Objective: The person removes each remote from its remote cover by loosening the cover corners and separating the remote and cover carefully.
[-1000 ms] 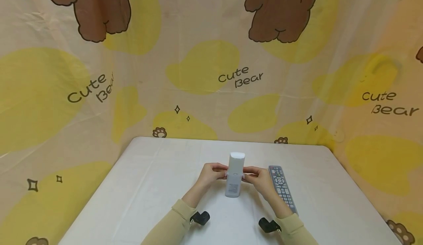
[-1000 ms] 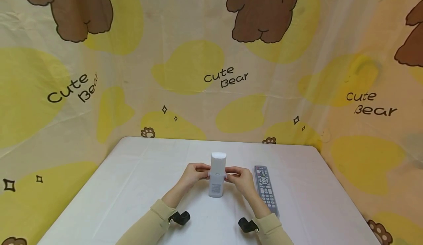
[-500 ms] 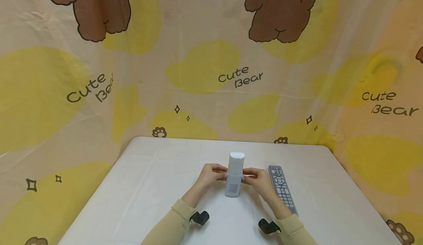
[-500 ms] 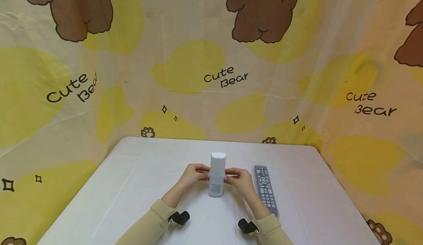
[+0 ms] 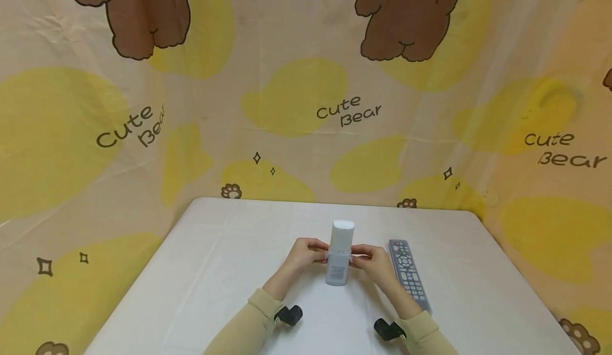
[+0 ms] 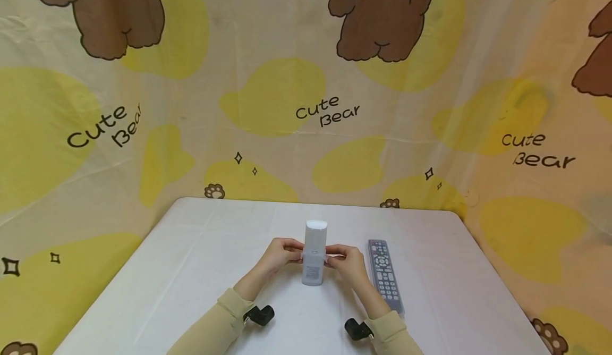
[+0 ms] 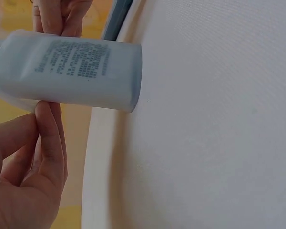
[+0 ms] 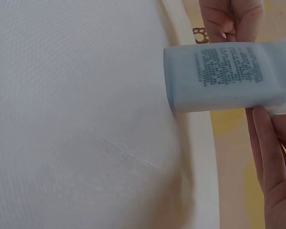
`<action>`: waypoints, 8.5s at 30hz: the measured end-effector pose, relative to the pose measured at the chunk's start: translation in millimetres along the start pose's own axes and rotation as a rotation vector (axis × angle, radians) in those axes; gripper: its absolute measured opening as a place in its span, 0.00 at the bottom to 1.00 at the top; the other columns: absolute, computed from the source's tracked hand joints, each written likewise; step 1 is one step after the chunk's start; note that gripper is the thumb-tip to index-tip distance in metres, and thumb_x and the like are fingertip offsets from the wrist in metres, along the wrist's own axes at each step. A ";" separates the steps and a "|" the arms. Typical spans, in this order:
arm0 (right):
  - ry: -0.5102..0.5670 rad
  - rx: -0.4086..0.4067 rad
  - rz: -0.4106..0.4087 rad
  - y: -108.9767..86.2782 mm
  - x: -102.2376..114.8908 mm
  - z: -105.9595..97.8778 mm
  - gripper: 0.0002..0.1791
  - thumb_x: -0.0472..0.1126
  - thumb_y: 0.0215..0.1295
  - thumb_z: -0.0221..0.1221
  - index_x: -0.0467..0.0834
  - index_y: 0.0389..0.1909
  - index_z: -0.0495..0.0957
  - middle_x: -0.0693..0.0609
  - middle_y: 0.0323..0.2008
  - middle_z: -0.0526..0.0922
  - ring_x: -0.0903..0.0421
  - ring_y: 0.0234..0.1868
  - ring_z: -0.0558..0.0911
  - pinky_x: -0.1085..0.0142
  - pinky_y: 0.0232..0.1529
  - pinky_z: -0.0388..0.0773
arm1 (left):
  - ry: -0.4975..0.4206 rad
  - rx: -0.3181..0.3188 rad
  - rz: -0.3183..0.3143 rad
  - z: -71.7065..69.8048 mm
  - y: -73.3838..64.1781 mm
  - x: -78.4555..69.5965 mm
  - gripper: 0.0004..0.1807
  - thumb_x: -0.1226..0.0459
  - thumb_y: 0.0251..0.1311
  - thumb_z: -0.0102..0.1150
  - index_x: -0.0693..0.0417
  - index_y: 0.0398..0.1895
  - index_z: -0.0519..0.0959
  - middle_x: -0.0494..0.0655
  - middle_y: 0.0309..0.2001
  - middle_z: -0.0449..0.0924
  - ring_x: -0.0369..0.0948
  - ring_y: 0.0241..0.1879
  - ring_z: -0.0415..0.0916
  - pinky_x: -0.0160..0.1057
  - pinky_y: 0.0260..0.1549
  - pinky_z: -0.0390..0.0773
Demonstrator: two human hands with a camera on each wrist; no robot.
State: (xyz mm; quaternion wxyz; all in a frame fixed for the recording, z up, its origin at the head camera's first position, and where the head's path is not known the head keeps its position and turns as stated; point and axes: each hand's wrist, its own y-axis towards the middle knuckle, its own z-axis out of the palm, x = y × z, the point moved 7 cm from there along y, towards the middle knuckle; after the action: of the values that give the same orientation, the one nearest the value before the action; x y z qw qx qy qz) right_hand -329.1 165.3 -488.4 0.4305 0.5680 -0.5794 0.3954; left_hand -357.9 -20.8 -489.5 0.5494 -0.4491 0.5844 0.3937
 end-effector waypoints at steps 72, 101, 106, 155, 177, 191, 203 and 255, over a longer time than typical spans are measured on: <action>-0.296 0.028 -0.174 -7.1 6.6 6.1 0.10 0.29 0.47 0.65 0.40 0.32 0.84 0.45 0.35 0.87 0.55 0.30 0.85 0.65 0.34 0.82 | 0.336 -0.003 0.043 0.4 -3.9 6.0 0.09 0.76 0.43 0.65 0.60 0.30 0.83 0.49 0.26 0.83 0.36 0.26 0.76 0.32 0.24 0.77; -0.242 -0.024 -0.196 -7.0 12.3 2.5 0.11 0.26 0.52 0.62 0.42 0.36 0.84 0.44 0.38 0.86 0.50 0.36 0.85 0.62 0.37 0.83 | 0.260 -0.026 0.040 0.3 -2.6 6.0 0.09 0.76 0.46 0.65 0.61 0.32 0.83 0.51 0.28 0.84 0.37 0.28 0.78 0.37 0.27 0.82; -0.189 -0.061 -0.250 -7.3 24.1 -1.2 0.10 0.28 0.56 0.62 0.40 0.38 0.83 0.44 0.39 0.86 0.48 0.40 0.85 0.61 0.41 0.83 | 0.284 -0.033 0.059 -0.1 -2.0 5.4 0.08 0.75 0.46 0.66 0.61 0.32 0.83 0.50 0.29 0.84 0.37 0.29 0.79 0.35 0.27 0.81; 0.090 0.142 -0.335 2.8 83.0 -11.7 0.19 0.42 0.60 0.63 0.39 0.51 0.78 0.41 0.48 0.81 0.55 0.47 0.79 0.56 0.55 0.77 | 0.142 -0.034 0.014 -1.4 -6.0 3.8 0.08 0.73 0.51 0.63 0.69 0.35 0.82 0.57 0.33 0.84 0.39 0.27 0.82 0.38 0.29 0.84; 0.068 0.042 -0.294 1.0 88.7 -21.3 0.19 0.42 0.62 0.62 0.40 0.53 0.77 0.43 0.48 0.81 0.56 0.46 0.78 0.70 0.51 0.77 | 0.170 -0.029 0.043 -2.7 -3.6 -6.3 0.08 0.76 0.49 0.62 0.69 0.35 0.82 0.58 0.30 0.84 0.40 0.27 0.82 0.40 0.30 0.85; 0.099 -0.001 -0.291 -0.9 90.0 -23.1 0.20 0.42 0.61 0.62 0.39 0.53 0.77 0.43 0.45 0.80 0.58 0.44 0.77 0.75 0.48 0.76 | 0.206 -0.031 0.033 -4.4 -4.6 -13.3 0.07 0.78 0.48 0.59 0.70 0.32 0.81 0.57 0.29 0.84 0.40 0.25 0.81 0.38 0.28 0.84; 0.104 -0.009 -0.302 -1.5 90.5 -25.2 0.20 0.42 0.61 0.62 0.38 0.53 0.77 0.41 0.45 0.81 0.58 0.44 0.77 0.76 0.48 0.75 | 0.232 -0.035 0.008 -4.9 -5.7 -13.0 0.07 0.78 0.48 0.59 0.68 0.32 0.81 0.54 0.28 0.83 0.40 0.24 0.81 0.40 0.29 0.84; 0.115 -0.021 -0.293 0.2 95.3 -22.2 0.20 0.42 0.60 0.63 0.37 0.52 0.78 0.40 0.47 0.81 0.63 0.44 0.78 0.76 0.47 0.77 | 0.251 -0.100 -0.004 -13.6 -11.1 -7.8 0.07 0.79 0.41 0.58 0.68 0.27 0.81 0.57 0.24 0.83 0.38 0.20 0.79 0.38 0.24 0.84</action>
State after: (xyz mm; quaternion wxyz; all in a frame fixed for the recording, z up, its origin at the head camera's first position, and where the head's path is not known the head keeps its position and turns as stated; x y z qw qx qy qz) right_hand -326.8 156.0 -391.0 0.5218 0.6183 -0.4690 0.3542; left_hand -351.2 -36.3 -480.2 0.4495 -0.5230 0.6272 0.3619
